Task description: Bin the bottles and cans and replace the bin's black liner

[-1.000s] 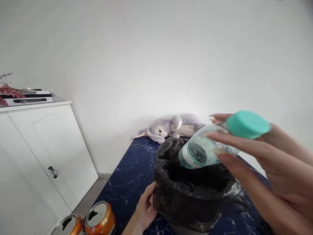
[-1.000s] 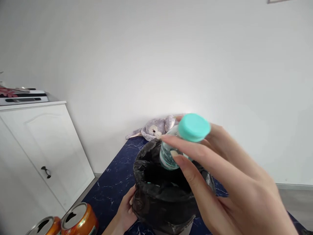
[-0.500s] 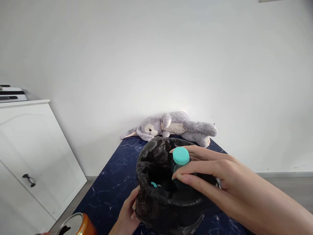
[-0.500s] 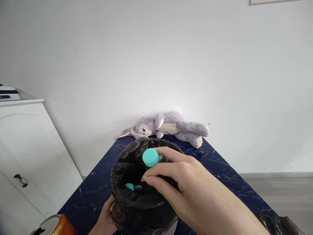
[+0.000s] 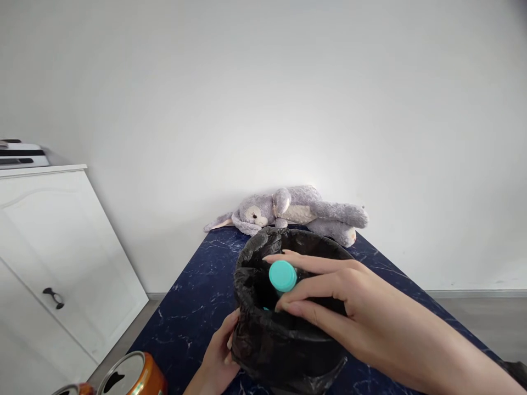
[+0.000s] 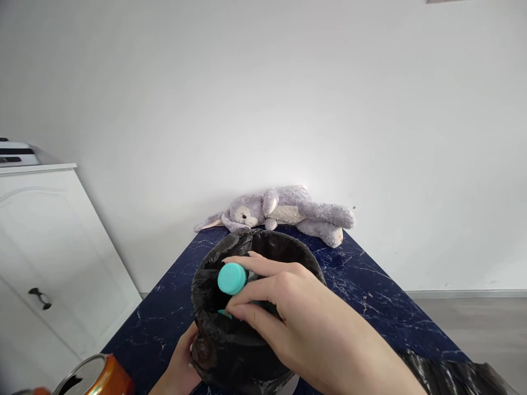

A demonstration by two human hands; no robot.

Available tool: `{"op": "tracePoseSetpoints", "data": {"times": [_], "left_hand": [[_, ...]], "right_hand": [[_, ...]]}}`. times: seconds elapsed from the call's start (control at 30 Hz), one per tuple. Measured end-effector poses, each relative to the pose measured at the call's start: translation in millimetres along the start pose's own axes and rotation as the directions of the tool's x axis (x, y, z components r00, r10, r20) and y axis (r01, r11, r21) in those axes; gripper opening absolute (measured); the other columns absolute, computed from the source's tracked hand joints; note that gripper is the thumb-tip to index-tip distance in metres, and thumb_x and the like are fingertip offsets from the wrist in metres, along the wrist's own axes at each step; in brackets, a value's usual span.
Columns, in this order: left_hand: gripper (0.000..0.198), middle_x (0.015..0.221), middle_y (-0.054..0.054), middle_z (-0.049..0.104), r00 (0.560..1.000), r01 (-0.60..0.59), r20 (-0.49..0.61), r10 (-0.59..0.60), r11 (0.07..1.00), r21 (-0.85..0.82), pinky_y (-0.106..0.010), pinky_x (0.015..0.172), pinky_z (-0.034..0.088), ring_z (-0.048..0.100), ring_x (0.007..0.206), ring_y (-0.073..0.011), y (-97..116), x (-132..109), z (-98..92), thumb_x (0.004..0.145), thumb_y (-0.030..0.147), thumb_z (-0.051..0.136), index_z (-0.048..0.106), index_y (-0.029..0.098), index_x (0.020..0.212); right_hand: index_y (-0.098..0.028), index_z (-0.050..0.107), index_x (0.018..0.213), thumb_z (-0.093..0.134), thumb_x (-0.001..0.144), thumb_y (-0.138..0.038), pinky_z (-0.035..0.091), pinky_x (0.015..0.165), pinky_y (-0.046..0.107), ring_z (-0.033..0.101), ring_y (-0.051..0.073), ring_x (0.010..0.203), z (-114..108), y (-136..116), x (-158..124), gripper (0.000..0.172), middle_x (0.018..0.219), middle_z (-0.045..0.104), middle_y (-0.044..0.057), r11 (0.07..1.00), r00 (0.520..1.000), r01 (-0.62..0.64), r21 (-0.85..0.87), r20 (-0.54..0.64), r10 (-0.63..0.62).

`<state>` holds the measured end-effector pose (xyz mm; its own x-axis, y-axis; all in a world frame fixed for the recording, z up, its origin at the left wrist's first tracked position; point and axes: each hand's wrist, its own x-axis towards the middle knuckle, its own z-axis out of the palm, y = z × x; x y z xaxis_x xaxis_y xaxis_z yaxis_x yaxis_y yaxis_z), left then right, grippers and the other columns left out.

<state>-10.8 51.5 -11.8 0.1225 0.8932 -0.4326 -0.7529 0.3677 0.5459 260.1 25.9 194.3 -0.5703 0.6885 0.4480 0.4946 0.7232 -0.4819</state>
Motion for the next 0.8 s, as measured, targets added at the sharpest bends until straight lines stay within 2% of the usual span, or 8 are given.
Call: {"op": "tracePoseSetpoints", "data": {"times": [0.17, 0.3, 0.4, 0.47, 0.53, 0.63, 0.7, 0.8], "left_hand": [[0.039, 0.106, -0.01, 0.084, 0.995, 0.019, 0.1, -0.021, 1.0, 0.017, -0.042, 0.097, 0.063, 0.078, 0.109, -0.0344, 3.8, -8.1, 10.3, 0.084, 0.024, 0.079, 0.078, 0.019, 0.123], [0.035, 0.116, -0.01, 0.082, 0.995, -0.019, 0.101, 0.013, 0.998, 0.058, -0.042, 0.104, 0.06, 0.072, 0.123, -0.0364, 3.6, -8.5, 12.2, 0.084, 0.026, 0.078, 0.08, 0.02, 0.119], [0.035, 0.114, -0.01, 0.083, 0.995, -0.028, 0.096, 0.019, 0.995, 0.093, -0.044, 0.104, 0.059, 0.071, 0.126, -0.0374, 1.9, -6.4, 10.5, 0.085, 0.029, 0.077, 0.081, 0.019, 0.118], [0.035, 0.111, -0.009, 0.083, 0.996, -0.039, 0.082, 0.03, 0.994, 0.104, -0.042, 0.103, 0.06, 0.072, 0.122, -0.0365, 0.8, -4.1, 7.1, 0.084, 0.03, 0.078, 0.082, 0.019, 0.118], [0.038, 0.105, -0.009, 0.084, 0.997, -0.041, 0.065, 0.033, 0.993, 0.115, -0.041, 0.099, 0.061, 0.076, 0.114, -0.0361, -0.1, -1.1, 2.1, 0.084, 0.032, 0.079, 0.081, 0.02, 0.119], [0.043, 0.093, -0.009, 0.084, 0.999, -0.034, 0.046, 0.029, 0.992, 0.119, -0.041, 0.088, 0.064, 0.081, 0.097, -0.0349, -1.5, 3.4, -5.4, 0.084, 0.035, 0.078, 0.079, 0.02, 0.124], [0.041, 0.083, -0.008, 0.082, 0.999, -0.039, 0.031, 0.036, 0.995, 0.097, -0.038, 0.079, 0.064, 0.081, 0.085, -0.0325, -3.0, 4.7, -7.3, 0.084, 0.035, 0.078, 0.079, 0.019, 0.121], [0.026, 0.063, -0.003, 0.074, 0.998, -0.063, 0.013, 0.063, 0.997, 0.046, -0.031, 0.064, 0.06, 0.077, 0.065, -0.0266, -5.9, 3.4, -3.0, 0.082, 0.032, 0.081, 0.081, 0.019, 0.105]], "right_hand": [[-0.04, 0.083, 0.093, 0.061, 0.106, -0.045, 0.064, 0.086, 0.023, 0.064, 0.02, 0.134, -0.9, -5.1, -3.8, 0.026, 0.14, 0.067, -0.015, 0.995, 0.995, -0.1, 0.001, -0.01, 0.1], [-0.033, 0.077, 0.076, 0.052, 0.109, -0.043, 0.064, 0.075, 0.026, 0.068, 0.023, 0.127, -1.9, -7.1, -8.5, 0.043, 0.127, 0.075, -0.009, 0.99, 0.99, -0.107, -0.096, -0.101, 0.097], [-0.029, 0.068, 0.063, 0.053, 0.107, -0.051, 0.064, 0.075, 0.027, 0.072, 0.025, 0.12, -5.1, -5.9, -14.9, 0.052, 0.125, 0.077, -0.008, 0.98, 0.982, -0.148, -0.136, -0.14, 0.129], [-0.027, 0.063, 0.059, 0.056, 0.103, -0.06, 0.064, 0.069, 0.027, 0.077, 0.026, 0.107, -7.2, -4.9, -19.6, 0.056, 0.124, 0.077, -0.005, 0.97, 0.973, -0.191, -0.15, -0.158, 0.168], [-0.026, 0.063, 0.063, 0.057, 0.101, -0.064, 0.058, 0.051, 0.027, 0.079, 0.023, 0.078, -8.7, -4.5, -23.5, 0.054, 0.119, 0.079, 0.0, 0.96, 0.962, -0.236, -0.153, -0.175, 0.209], [-0.027, 0.069, 0.081, 0.061, 0.099, -0.062, 0.044, 0.034, 0.026, 0.052, 0.011, 0.035, -8.5, -6.4, -26.4, 0.04, 0.102, 0.081, 0.003, 0.958, 0.944, -0.254, -0.135, -0.249, 0.215], [-0.029, 0.072, 0.099, 0.064, 0.099, -0.06, 0.043, 0.032, 0.025, 0.04, 0.008, 0.028, -6.7, -11.0, -26.0, 0.032, 0.096, 0.08, 0.002, 0.967, 0.927, -0.222, -0.127, -0.336, 0.168], [-0.033, 0.071, 0.109, 0.063, 0.101, -0.053, 0.046, 0.032, 0.023, 0.053, 0.01, 0.035, -2.4, -24.7, -23.5, 0.024, 0.102, 0.08, 0.0, 0.983, 0.891, -0.127, -0.134, -0.451, 0.054]]}}
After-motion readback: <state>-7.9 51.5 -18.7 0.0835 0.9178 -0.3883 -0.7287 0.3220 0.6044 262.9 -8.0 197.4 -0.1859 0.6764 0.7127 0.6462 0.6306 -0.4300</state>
